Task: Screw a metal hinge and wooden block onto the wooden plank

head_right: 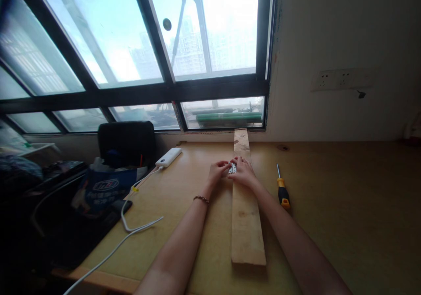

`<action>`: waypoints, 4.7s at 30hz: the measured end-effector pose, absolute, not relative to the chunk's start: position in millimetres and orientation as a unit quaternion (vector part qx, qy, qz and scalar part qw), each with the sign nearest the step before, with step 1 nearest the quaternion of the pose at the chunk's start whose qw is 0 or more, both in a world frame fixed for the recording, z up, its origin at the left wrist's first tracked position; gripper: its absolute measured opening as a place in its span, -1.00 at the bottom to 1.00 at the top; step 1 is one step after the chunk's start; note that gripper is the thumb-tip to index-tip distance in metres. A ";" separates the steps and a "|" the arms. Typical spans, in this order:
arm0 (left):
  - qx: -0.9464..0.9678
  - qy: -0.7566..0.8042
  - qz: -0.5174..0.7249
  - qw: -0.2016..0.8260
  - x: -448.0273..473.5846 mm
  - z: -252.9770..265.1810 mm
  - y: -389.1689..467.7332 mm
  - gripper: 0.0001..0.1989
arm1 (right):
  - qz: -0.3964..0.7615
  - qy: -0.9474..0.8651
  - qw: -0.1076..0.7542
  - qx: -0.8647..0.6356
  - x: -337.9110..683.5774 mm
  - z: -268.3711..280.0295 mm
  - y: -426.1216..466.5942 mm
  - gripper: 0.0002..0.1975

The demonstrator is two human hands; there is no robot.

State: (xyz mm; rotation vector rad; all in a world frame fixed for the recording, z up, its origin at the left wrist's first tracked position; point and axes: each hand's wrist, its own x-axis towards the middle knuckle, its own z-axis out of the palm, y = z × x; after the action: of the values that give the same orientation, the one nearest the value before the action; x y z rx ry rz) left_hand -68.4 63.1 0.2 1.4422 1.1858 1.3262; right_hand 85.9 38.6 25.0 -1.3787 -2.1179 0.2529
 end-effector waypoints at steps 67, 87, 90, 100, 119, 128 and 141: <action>0.537 0.451 0.571 0.427 -61.0 -3.2 60.1 -0.73 | 0.092 -0.796 0.297 -0.519 84.7 26.4 35.9 -0.32; 0.510 0.415 0.598 0.458 -60.0 -5.8 60.4 -0.69 | 0.084 -0.799 0.296 -0.518 84.3 26.9 35.1 -0.32; 0.508 0.429 0.611 0.429 -58.6 -9.1 62.5 -0.70 | 0.079 -0.798 0.293 -0.520 84.2 26.6 35.0 -0.32; 0.496 0.420 0.618 0.442 -57.8 -8.5 62.7 -0.70 | 0.081 -0.798 0.296 -0.519 84.2 26.9 35.3 -0.33; 0.500 0.417 0.581 0.489 -62.0 -1.7 58.2 -0.68 | 0.081 -0.800 0.296 -0.516 84.2 26.9 35.1 -0.34; 0.477 0.444 0.610 0.452 -56.8 -3.5 58.8 -0.70 | 0.071 -0.802 0.298 -0.513 84.2 26.6 35.2 -0.34; 0.483 0.429 0.602 0.469 -60.7 -3.4 60.2 -0.70 | 0.087 -0.795 0.298 -0.521 84.0 29.0 33.8 -0.35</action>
State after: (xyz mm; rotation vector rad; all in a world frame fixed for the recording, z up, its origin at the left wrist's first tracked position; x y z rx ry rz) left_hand -60.7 60.2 -3.4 1.1841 1.0527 1.4767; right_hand 84.0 33.8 29.0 -1.3834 -2.1124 0.2304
